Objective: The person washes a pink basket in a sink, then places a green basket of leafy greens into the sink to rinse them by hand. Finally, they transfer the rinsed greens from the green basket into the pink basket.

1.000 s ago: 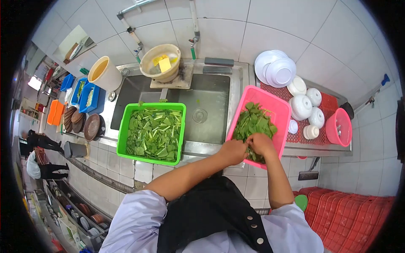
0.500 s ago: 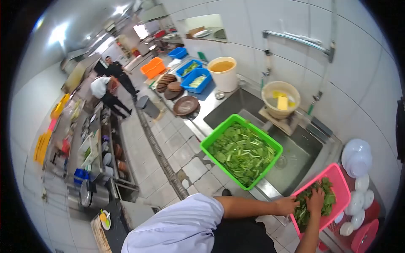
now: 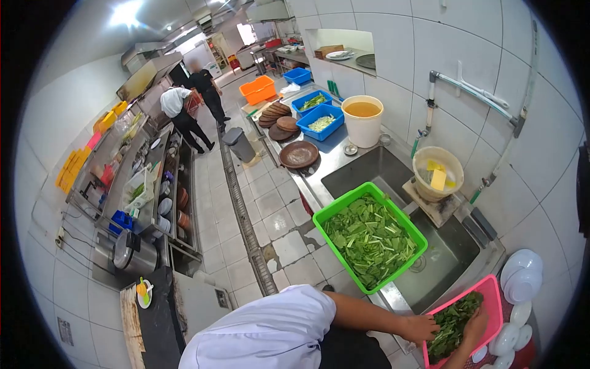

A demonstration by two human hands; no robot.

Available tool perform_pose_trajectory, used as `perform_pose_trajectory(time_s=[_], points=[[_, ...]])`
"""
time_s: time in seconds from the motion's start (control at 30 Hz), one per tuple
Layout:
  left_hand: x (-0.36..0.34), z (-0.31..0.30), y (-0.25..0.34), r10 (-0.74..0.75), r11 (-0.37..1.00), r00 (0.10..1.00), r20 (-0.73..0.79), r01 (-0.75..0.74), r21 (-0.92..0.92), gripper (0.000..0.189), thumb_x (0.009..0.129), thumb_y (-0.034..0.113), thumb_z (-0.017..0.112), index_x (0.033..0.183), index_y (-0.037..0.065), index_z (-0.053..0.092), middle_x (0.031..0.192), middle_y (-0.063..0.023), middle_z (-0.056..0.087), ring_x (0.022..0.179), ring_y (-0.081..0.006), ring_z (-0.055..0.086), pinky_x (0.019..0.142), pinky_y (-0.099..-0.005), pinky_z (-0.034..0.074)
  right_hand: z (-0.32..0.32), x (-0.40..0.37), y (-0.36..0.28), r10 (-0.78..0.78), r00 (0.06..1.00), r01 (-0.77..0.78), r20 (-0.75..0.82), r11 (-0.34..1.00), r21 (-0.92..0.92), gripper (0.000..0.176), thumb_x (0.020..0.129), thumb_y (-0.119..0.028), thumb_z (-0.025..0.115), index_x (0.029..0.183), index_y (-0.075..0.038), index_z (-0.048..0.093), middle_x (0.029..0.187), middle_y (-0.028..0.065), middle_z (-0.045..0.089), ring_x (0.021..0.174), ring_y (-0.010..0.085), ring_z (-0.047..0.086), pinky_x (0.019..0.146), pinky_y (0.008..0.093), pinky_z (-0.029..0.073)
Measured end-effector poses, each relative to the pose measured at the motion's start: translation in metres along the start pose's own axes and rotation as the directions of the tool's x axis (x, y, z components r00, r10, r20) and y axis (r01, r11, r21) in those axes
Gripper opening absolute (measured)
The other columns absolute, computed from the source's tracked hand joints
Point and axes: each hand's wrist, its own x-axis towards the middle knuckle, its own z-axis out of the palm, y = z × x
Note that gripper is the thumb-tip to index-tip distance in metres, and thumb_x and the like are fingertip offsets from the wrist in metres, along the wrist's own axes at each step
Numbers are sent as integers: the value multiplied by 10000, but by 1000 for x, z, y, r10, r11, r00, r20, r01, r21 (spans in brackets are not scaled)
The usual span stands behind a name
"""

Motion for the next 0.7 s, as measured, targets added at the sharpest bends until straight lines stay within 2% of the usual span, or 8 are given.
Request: perform_pose_trajectory(time_s=[0.23,0.33,0.43,0.47,0.5,0.6,0.63,0.7], points=[[32,-19,0,11,982,999,35,-4,-189,192,856,269,683,872,83,641,995,-135,634,938,-342,664,770,-476,523,-48,-16,-24,303,953,-301,4,948,105,186,982,-137,600,1092,-13,684,921,235,704,974,405,634,803,492,466],[26,-56,-3,-49,958,999,-15,43,-284,252,849,310,695,827,70,623,890,-116,647,840,-352,671,707,-489,527,-58,-21,-30,293,955,-273,39,924,-270,188,982,-154,639,994,27,689,1045,256,666,897,401,627,809,453,494],[-4,-114,-21,-208,946,978,16,206,-251,332,855,395,711,819,77,623,907,-110,669,840,-363,664,691,-489,516,-46,-27,-20,170,984,-178,-56,961,-212,191,1015,-131,589,1088,20,679,1103,225,678,1012,347,626,825,408,487],[-21,-130,-32,-294,924,955,-35,274,-268,344,915,412,672,820,84,637,892,-127,672,835,-359,668,697,-489,513,-45,-29,-39,150,985,-138,-88,981,134,212,1030,-147,581,1123,20,673,1154,199,674,1036,311,626,851,386,487],[-44,-124,-55,-368,893,922,-119,315,-322,351,958,425,625,872,89,680,895,-141,672,848,-354,669,733,-485,518,-47,-35,-57,153,980,-82,-125,890,448,233,1046,-164,574,1157,19,666,1206,172,670,1060,276,625,876,364,486],[-129,-173,-105,-622,776,750,-227,551,-308,297,992,381,609,980,114,739,931,-145,700,836,-323,683,746,-447,532,-59,-49,-175,42,997,-3,-71,873,487,218,1031,-124,590,1200,-5,659,1155,102,673,1056,202,625,922,324,490],[-136,-226,-91,-798,595,556,-231,672,-440,216,963,285,668,943,82,739,865,-143,693,778,-300,679,699,-414,531,-49,-53,-198,18,1000,-16,2,851,525,218,992,-85,624,1189,-1,662,1118,93,670,999,193,629,902,328,497],[-193,-242,-129,-763,635,468,-447,672,-381,161,950,207,694,932,55,742,844,-115,704,757,-257,681,694,-357,536,-33,-54,-263,-42,985,-80,168,749,658,280,938,-62,672,1217,-38,671,1077,83,670,891,149,615,796,291,513]])
